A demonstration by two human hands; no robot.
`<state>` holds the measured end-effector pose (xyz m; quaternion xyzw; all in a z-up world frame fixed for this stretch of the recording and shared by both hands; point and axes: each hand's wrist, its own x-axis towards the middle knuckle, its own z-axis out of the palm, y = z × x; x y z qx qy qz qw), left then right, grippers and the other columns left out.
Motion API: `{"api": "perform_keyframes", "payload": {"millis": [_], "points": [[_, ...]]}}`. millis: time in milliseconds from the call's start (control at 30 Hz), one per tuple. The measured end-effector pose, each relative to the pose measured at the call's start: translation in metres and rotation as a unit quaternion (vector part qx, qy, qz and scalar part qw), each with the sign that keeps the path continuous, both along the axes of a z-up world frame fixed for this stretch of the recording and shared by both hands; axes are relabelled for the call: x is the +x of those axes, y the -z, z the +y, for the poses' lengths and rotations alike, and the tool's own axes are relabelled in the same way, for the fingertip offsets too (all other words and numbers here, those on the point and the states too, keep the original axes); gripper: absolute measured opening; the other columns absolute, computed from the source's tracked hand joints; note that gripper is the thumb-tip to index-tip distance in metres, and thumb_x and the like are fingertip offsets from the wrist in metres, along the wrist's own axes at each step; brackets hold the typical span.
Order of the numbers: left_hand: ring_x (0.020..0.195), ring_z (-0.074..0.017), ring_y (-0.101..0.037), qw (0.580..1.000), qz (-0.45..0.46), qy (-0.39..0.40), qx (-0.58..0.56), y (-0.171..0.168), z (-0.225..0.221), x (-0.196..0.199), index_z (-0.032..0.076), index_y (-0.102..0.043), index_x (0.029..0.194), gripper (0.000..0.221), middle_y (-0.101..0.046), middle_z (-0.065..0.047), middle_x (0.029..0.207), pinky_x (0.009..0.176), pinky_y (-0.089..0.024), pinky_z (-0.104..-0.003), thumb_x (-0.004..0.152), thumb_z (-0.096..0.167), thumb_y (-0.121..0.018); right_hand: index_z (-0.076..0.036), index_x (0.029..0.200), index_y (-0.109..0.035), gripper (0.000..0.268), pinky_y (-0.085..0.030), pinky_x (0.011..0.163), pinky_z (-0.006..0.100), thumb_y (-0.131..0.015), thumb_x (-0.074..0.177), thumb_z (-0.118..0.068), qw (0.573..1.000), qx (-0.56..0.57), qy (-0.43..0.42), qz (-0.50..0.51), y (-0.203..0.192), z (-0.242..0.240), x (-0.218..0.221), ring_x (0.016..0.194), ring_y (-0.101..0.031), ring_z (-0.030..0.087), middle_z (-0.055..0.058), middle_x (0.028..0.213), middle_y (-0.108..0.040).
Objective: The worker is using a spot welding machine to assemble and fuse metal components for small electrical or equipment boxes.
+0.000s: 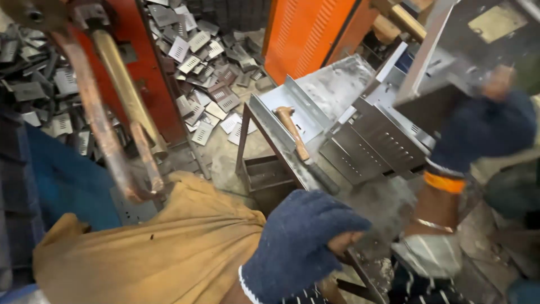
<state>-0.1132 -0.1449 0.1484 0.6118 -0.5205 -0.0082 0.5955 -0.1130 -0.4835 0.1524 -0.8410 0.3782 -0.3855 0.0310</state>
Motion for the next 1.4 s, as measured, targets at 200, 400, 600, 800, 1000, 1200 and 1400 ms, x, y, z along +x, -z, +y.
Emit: {"api": "perform_keyframes", "payload": {"millis": [200, 400, 600, 800, 1000, 1200, 1400], "points": [[0.086, -0.0253, -0.069, 0.998, 0.060, -0.028, 0.018, 0.023, -0.024, 0.022, 0.013, -0.075, 0.101, 0.013, -0.071, -0.006, 0.091, 0.078, -0.054, -0.038, 0.091, 0.022, -0.073, -0.007, 0.090, -0.072, 0.030, -0.046, 0.081, 0.046, -0.065, 0.109, -0.030, 0.980, -0.178, -0.067, 0.060, 0.006, -0.008, -0.001, 0.092, -0.063, 0.035, 0.014, 0.089, -0.067], [0.078, -0.0248, -0.069, 0.982, 0.118, -0.061, 0.137, 0.037, -0.016, 0.040, 0.012, -0.079, 0.103, 0.018, -0.073, -0.008, 0.086, 0.072, -0.054, -0.037, 0.089, 0.024, -0.074, -0.002, 0.108, -0.072, 0.012, -0.050, 0.094, 0.044, -0.074, 0.099, -0.010, 0.943, -0.276, -0.172, -0.069, -0.006, 0.047, 0.002, 0.103, -0.065, 0.036, 0.015, 0.108, -0.070], [0.085, -0.0194, -0.074, 0.964, 0.180, -0.161, 0.111, 0.065, 0.011, 0.050, 0.011, -0.076, 0.108, 0.019, -0.077, -0.007, 0.097, 0.075, -0.058, -0.034, 0.092, 0.021, -0.071, -0.006, 0.109, -0.073, 0.010, -0.053, 0.090, 0.041, -0.073, 0.101, -0.011, 0.924, -0.097, -0.352, -0.112, 0.054, 0.127, 0.027, 0.098, -0.067, 0.031, 0.013, 0.105, -0.071], [0.074, -0.0194, -0.075, 0.850, 0.326, -0.367, 0.189, 0.083, 0.084, 0.051, 0.016, -0.070, 0.120, 0.036, -0.075, -0.008, 0.092, 0.070, -0.057, -0.035, 0.085, 0.021, -0.075, -0.007, 0.098, -0.073, 0.010, -0.052, 0.077, 0.043, -0.075, 0.089, -0.011, 0.836, 0.084, -0.543, -0.006, 0.097, 0.239, 0.043, 0.086, -0.067, 0.032, 0.012, 0.090, -0.071], [0.088, -0.0205, -0.074, 0.823, 0.177, -0.532, 0.091, 0.138, 0.214, 0.012, 0.009, -0.070, 0.120, 0.032, -0.077, -0.008, 0.102, 0.080, -0.057, -0.033, 0.089, 0.013, -0.073, -0.009, 0.093, -0.073, 0.011, -0.051, 0.076, 0.042, -0.074, 0.083, -0.007, 0.626, 0.179, -0.743, 0.151, 0.104, 0.339, 0.042, 0.083, -0.066, 0.032, 0.009, 0.084, -0.069], [0.113, -0.0332, -0.066, 0.545, 0.065, -0.800, 0.243, 0.186, 0.326, -0.080, 0.007, -0.067, 0.127, 0.052, -0.071, -0.014, 0.121, 0.099, -0.051, -0.045, 0.078, 0.018, -0.078, -0.011, 0.093, -0.073, 0.009, -0.051, 0.076, 0.043, -0.075, 0.085, -0.011, 0.479, 0.196, -0.840, 0.163, 0.105, 0.405, 0.037, 0.087, -0.066, 0.031, 0.008, 0.088, -0.071], [0.105, -0.0336, -0.067, 0.242, 0.217, -0.796, 0.510, 0.244, 0.383, -0.156, 0.011, -0.067, 0.130, 0.071, -0.069, -0.015, 0.113, 0.090, -0.052, -0.047, 0.066, 0.035, -0.086, -0.011, 0.091, -0.073, 0.006, -0.051, 0.076, 0.042, -0.075, 0.086, -0.015, 0.447, 0.197, -0.848, 0.204, 0.099, 0.435, 0.030, 0.085, -0.067, 0.030, 0.007, 0.086, -0.072]]}}
